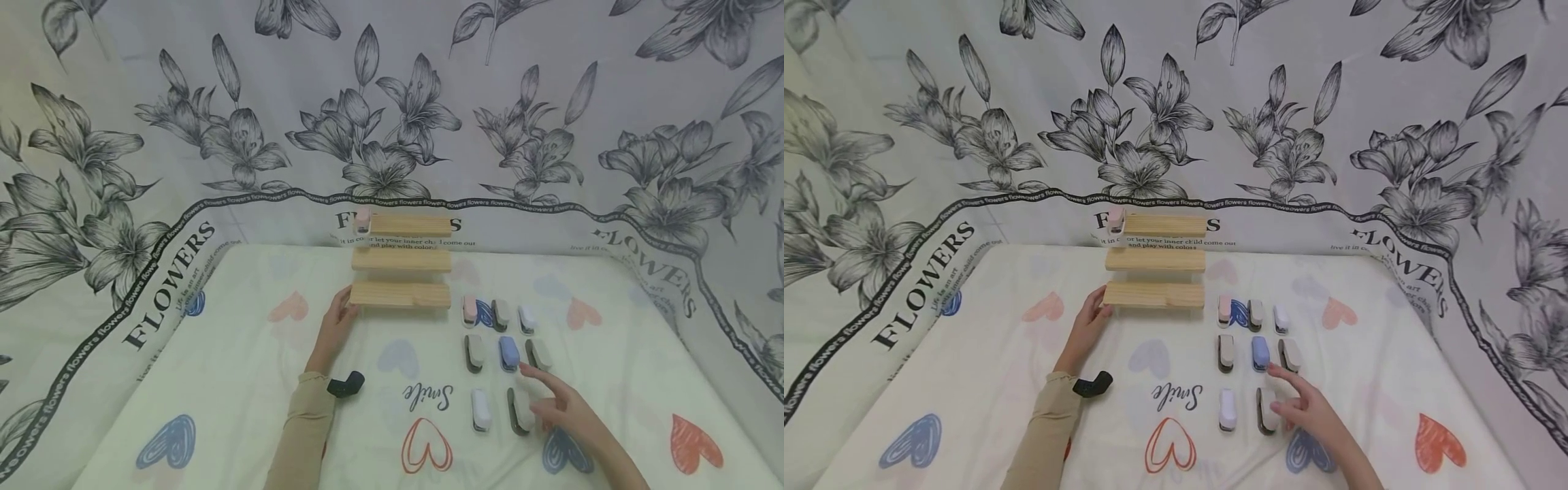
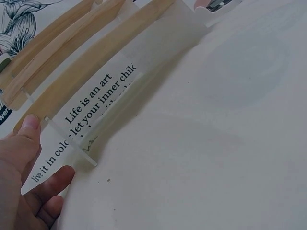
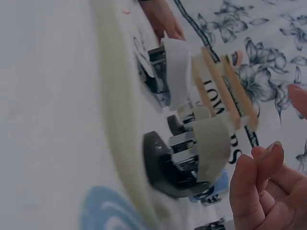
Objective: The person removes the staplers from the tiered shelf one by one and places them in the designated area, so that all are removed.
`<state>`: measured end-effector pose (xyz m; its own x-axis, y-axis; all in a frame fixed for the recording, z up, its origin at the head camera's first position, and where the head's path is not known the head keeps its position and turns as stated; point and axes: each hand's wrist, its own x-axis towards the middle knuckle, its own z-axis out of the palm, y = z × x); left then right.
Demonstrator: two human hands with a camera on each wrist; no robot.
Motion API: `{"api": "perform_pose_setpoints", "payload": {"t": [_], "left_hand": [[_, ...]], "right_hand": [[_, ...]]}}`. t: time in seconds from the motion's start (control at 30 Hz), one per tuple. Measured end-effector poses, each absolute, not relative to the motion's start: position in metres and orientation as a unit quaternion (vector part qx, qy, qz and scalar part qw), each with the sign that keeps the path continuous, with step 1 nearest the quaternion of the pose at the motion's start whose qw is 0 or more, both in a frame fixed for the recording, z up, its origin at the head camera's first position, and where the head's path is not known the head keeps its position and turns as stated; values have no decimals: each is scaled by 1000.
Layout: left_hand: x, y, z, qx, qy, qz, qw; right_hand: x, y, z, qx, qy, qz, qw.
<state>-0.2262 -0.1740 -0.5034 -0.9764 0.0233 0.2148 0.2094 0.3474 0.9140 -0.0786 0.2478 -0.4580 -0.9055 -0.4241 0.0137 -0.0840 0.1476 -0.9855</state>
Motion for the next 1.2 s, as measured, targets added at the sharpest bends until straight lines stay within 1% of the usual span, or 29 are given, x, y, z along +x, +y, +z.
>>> {"api": "perform_pose_setpoints", "payload": {"t": [0.2,0.3,0.43,0.53,0.6,0.7,0.83,0.97,1.07,1.2], "left_hand": [[-225,-173,-503,-72,-817,-567,79],[-214,-166,-489,-78,-814,-571,69],[-205,-163,-467,-90,-808,-578,72],[-213,-167,-476,-100,-811,-572,77],[-218,-170,-484,-96,-811,-572,73],[-223,-174,-498,-85,-817,-567,67],[-225,-176,-500,-83,-812,-574,70],[-225,-181,-502,-73,-815,-570,75],[-224,-182,-504,-62,-816,-570,74],[-224,-178,-505,-69,-817,-569,65]], "right_hand": [[-101,239,-436,-174,777,-591,129],[-108,230,-429,-166,789,-575,138],[-129,211,-415,-219,781,-566,146],[-153,192,-402,-255,769,-569,142],[-170,179,-394,-258,767,-570,144],[-197,159,-383,-245,775,-563,151],[-233,132,-369,-212,782,-568,143],[-264,100,-362,-186,756,-612,140],[-281,80,-360,-174,739,-635,143],[-295,65,-358,-151,737,-646,130]]}}
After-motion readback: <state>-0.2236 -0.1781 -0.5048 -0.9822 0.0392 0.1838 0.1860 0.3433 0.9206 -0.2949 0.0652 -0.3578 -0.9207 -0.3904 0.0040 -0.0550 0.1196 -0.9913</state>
